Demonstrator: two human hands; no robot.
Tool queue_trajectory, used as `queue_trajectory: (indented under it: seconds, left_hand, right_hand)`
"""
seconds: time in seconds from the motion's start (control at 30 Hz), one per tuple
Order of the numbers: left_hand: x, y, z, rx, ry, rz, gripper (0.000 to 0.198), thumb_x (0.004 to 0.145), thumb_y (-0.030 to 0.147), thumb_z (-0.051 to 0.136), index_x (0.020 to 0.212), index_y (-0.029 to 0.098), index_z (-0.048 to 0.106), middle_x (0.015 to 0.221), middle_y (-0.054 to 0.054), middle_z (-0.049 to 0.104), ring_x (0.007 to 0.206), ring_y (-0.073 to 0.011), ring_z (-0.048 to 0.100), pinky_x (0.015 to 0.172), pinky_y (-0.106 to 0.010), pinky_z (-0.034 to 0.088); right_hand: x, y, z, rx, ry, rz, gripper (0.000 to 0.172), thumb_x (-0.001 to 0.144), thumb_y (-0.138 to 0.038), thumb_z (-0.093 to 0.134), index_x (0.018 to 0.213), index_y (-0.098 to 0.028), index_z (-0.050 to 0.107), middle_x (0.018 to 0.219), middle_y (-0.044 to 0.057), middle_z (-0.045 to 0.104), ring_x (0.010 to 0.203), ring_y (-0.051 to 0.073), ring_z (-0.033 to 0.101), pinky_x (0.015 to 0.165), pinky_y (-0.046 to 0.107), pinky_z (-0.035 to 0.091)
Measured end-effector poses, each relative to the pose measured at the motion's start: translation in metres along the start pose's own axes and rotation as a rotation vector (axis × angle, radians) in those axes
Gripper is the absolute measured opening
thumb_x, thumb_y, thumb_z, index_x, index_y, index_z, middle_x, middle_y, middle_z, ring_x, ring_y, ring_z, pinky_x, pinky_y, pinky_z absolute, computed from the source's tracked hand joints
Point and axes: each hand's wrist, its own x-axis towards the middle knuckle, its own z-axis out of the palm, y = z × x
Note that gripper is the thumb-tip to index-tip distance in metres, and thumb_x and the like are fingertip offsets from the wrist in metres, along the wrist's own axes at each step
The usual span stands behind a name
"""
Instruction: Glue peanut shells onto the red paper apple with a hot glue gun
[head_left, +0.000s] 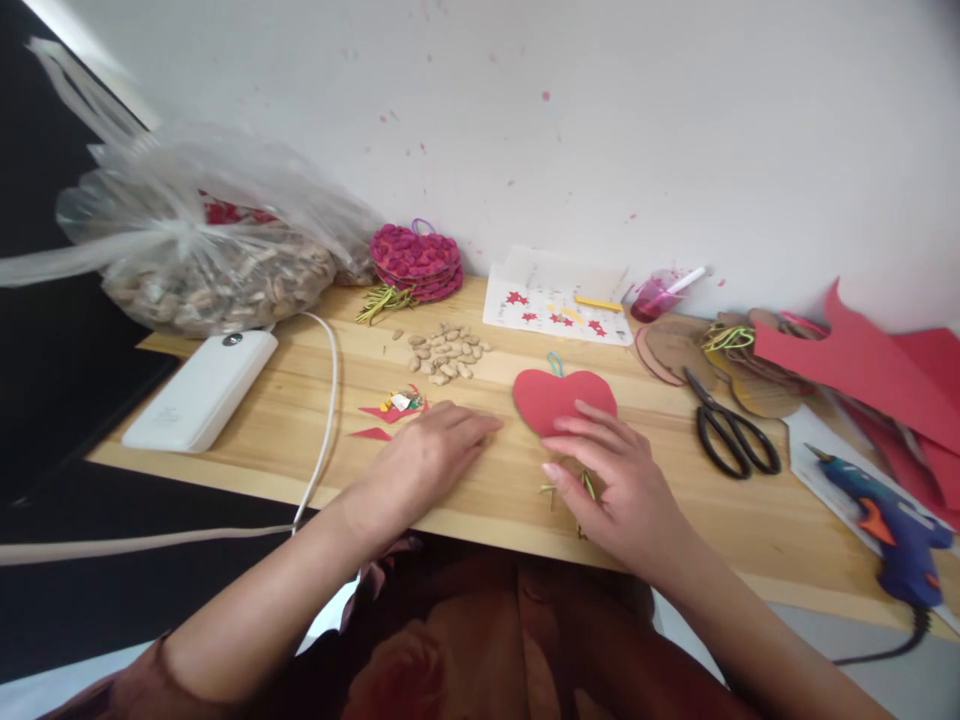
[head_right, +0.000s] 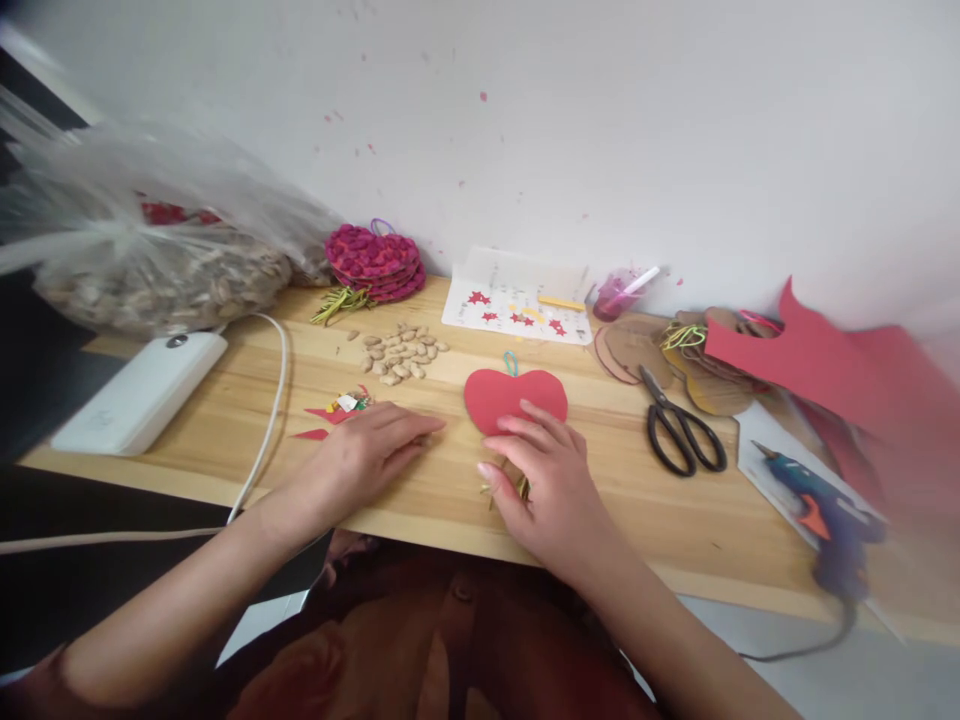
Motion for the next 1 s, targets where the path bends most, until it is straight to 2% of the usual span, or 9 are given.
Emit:
queue_trajectory:
  seconds: [0.07,0.17,0.33,0.4,0.5,0.63,0.7,0.83,1.0]
  left_hand:
    - [0.004,-0.001,0.001,0.052,-0.007,0.013,0.023,0.099,0.018,0.059,0.119,0.017,0.071,0.11,-0.008,0.076,0.1,-0.0214,0.07,0.09,-0.035,0.057]
    - [0.009,-0.003,-0.009,0.103,0.084,-0.045,0.021,0.097,0.018,0.061,0.114,0.017,0.073,0.105,-0.007,0.077,0.097,-0.0205,0.07,0.089,-0.033,0.056]
    - [0.008,-0.001,-0.026,0.162,0.154,-0.157,0.013,0.093,0.028,0.07,0.084,0.019,0.075,0.082,-0.003,0.075,0.078,-0.0185,0.068,0.074,-0.03,0.053]
    - [0.008,0.003,-0.023,0.154,0.125,-0.135,0.016,0.093,0.029,0.07,0.082,0.018,0.074,0.079,-0.003,0.074,0.079,-0.0189,0.067,0.074,-0.03,0.052]
    - [0.01,0.007,-0.01,0.119,0.083,-0.057,0.015,0.097,0.023,0.061,0.095,0.018,0.076,0.09,-0.005,0.075,0.086,-0.0191,0.068,0.081,-0.031,0.053]
    - [0.011,0.007,0.004,0.133,0.027,0.001,0.021,0.099,0.027,0.056,0.1,0.019,0.076,0.097,-0.006,0.075,0.089,-0.0203,0.069,0.082,-0.032,0.054]
    - [0.011,0.003,0.007,0.147,0.011,0.0,0.026,0.1,0.029,0.053,0.093,0.021,0.077,0.094,-0.005,0.074,0.088,-0.0197,0.069,0.081,-0.031,0.055]
    - [0.009,-0.006,0.008,0.188,-0.013,-0.017,0.03,0.101,0.03,0.048,0.098,0.026,0.077,0.103,-0.004,0.073,0.094,-0.0204,0.068,0.087,-0.033,0.055]
    - [0.007,-0.002,0.002,0.269,0.023,-0.032,0.028,0.099,0.032,0.05,0.102,0.027,0.077,0.104,-0.004,0.074,0.095,-0.021,0.069,0.086,-0.031,0.056]
  right_hand:
    - [-0.01,0.005,-0.003,0.015,0.008,0.021,0.018,0.094,-0.03,0.064,0.107,-0.024,0.075,0.119,0.01,0.077,0.129,0.035,0.061,0.105,0.059,0.045]
    - [-0.021,0.012,-0.008,0.037,0.052,0.035,0.015,0.093,-0.027,0.065,0.105,-0.026,0.075,0.118,0.008,0.076,0.129,0.034,0.061,0.106,0.058,0.045]
    - [-0.035,0.022,-0.015,0.112,0.165,0.015,0.011,0.091,-0.02,0.067,0.098,-0.026,0.073,0.106,0.006,0.078,0.118,0.029,0.066,0.103,0.053,0.05]
    - [-0.04,0.025,-0.017,0.134,0.197,0.016,0.008,0.09,-0.019,0.069,0.093,-0.026,0.072,0.099,0.006,0.078,0.113,0.029,0.067,0.101,0.051,0.052]
    - [-0.049,0.029,-0.024,0.125,0.236,0.031,0.008,0.088,-0.018,0.07,0.089,-0.025,0.069,0.095,0.006,0.077,0.108,0.028,0.068,0.096,0.048,0.054]
    - [-0.066,0.042,-0.046,0.052,0.316,0.089,0.007,0.088,-0.017,0.07,0.088,-0.024,0.07,0.089,0.005,0.076,0.092,0.024,0.071,0.087,0.042,0.056]
    - [-0.078,0.057,-0.064,-0.029,0.381,0.218,0.003,0.09,-0.023,0.068,0.089,-0.023,0.071,0.088,0.005,0.076,0.083,0.023,0.07,0.079,0.04,0.056]
    - [-0.113,0.101,-0.111,-0.212,0.488,0.731,0.019,0.087,-0.04,0.067,0.09,-0.022,0.072,0.08,0.004,0.073,0.059,0.018,0.062,0.06,0.034,0.05]
    - [-0.144,0.149,-0.149,-0.396,0.266,1.195,0.04,0.078,-0.058,0.067,0.092,-0.021,0.061,0.088,0.01,0.074,0.068,0.024,0.067,0.063,0.037,0.048]
